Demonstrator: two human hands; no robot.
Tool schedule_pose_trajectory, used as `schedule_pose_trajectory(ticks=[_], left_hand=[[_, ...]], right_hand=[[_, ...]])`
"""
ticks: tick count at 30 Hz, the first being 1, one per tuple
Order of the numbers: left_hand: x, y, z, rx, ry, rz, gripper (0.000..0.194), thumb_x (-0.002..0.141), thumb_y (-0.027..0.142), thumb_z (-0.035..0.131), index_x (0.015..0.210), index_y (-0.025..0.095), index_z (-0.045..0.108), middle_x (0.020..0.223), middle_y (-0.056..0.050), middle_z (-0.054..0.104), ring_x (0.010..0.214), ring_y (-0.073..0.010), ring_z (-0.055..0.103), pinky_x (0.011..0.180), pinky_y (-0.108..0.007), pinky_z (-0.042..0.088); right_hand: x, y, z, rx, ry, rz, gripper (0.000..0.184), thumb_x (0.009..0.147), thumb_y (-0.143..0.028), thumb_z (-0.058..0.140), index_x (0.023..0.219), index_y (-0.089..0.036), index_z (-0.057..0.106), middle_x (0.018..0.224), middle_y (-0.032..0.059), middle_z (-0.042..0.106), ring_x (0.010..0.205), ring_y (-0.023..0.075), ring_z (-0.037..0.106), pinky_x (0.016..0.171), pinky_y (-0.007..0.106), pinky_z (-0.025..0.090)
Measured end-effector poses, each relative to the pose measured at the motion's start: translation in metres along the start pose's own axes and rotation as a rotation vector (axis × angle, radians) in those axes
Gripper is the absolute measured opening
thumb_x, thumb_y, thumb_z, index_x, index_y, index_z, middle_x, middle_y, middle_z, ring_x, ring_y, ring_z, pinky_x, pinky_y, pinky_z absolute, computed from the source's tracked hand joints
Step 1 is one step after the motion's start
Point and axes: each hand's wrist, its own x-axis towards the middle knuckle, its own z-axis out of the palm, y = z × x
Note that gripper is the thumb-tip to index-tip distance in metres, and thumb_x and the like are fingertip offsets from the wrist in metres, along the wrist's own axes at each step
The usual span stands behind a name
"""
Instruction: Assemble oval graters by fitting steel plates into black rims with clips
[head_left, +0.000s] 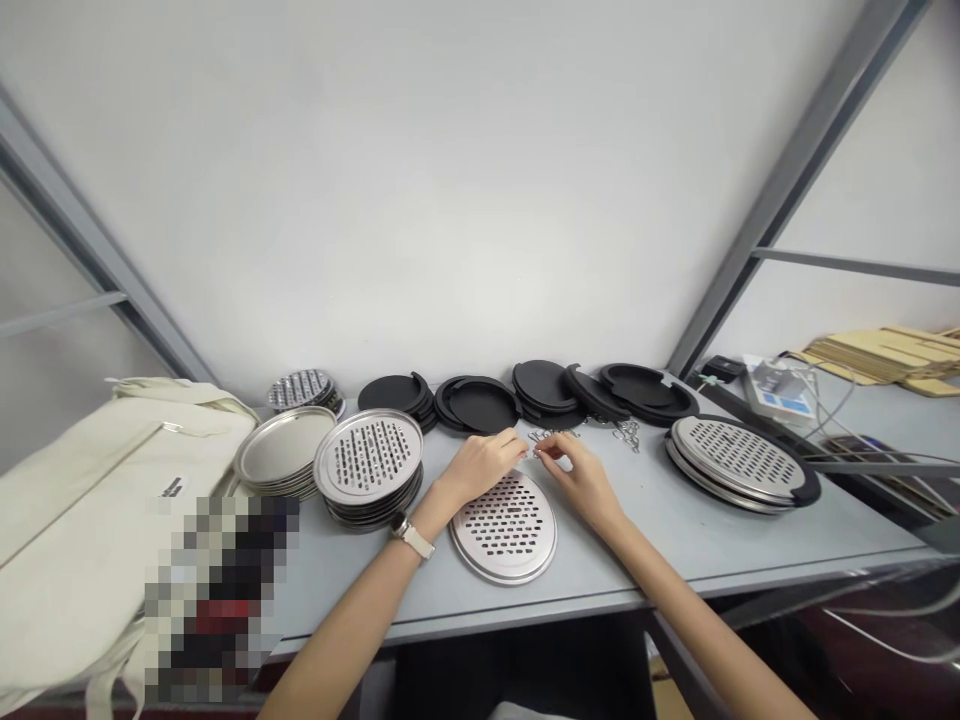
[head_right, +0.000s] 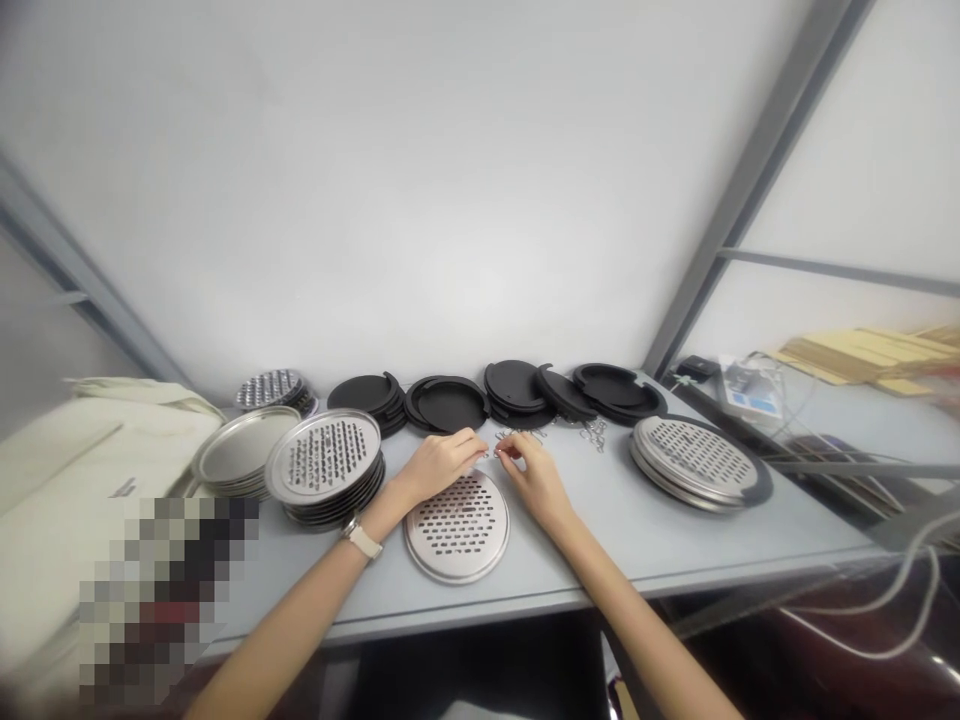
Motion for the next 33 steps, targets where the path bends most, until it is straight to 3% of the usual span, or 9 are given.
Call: schedule_pose_trajectory(ticks=[8, 15, 23, 33], left_hand=[[0.001, 0.011, 0.002, -0.142, 0.033, -0.084, 0.028, 0.1, 0.033, 0.036, 0.101, 0.02, 0.06, 0.097, -0.002, 0.06, 0.083, -0.0121, 0.06, 0.071, -0.023, 0.043], [0.002, 0.014, 0.002, -0.193, 0.036, -0.159, 0.017, 0.096, 0.027, 0.044, 0.1, 0.02, 0.06, 0.098, 0.0, 0.06, 0.083, -0.0112, 0.06, 0.073, -0.022, 0.042], [0.001, 0.009, 0.001, -0.306, 0.036, -0.171, 0.01, 0.089, 0.024, 0.052, 0.092, 0.019, 0.061, 0.093, 0.001, 0.062, 0.08, -0.0114, 0.059, 0.073, -0.022, 0.041], [0.0, 0.003, -0.001, -0.279, 0.037, -0.181, 0.008, 0.087, 0.022, 0.054, 0.091, 0.02, 0.06, 0.09, 0.002, 0.06, 0.076, -0.0108, 0.058, 0.071, -0.021, 0.04]], right_hand=[[0.0, -0.005, 0.001, 0.014, 0.003, -0.046, 0.006, 0.089, -0.023, 0.05, 0.085, -0.022, 0.054, 0.084, 0.0041, 0.057, 0.079, 0.0204, 0.054, 0.074, 0.034, 0.047], [-0.001, -0.005, 0.003, 0.009, 0.008, -0.054, 0.007, 0.09, -0.024, 0.05, 0.085, -0.022, 0.054, 0.082, 0.0037, 0.057, 0.079, 0.0201, 0.055, 0.073, 0.033, 0.046], [-0.001, -0.005, 0.005, 0.003, -0.044, -0.08, 0.008, 0.092, -0.025, 0.049, 0.09, -0.022, 0.055, 0.085, 0.0044, 0.055, 0.081, 0.0201, 0.055, 0.075, 0.033, 0.047], [0.0, -0.008, 0.004, 0.015, -0.083, -0.095, 0.01, 0.091, -0.022, 0.048, 0.086, -0.021, 0.057, 0.082, 0.0038, 0.053, 0.079, 0.0199, 0.054, 0.075, 0.033, 0.046]])
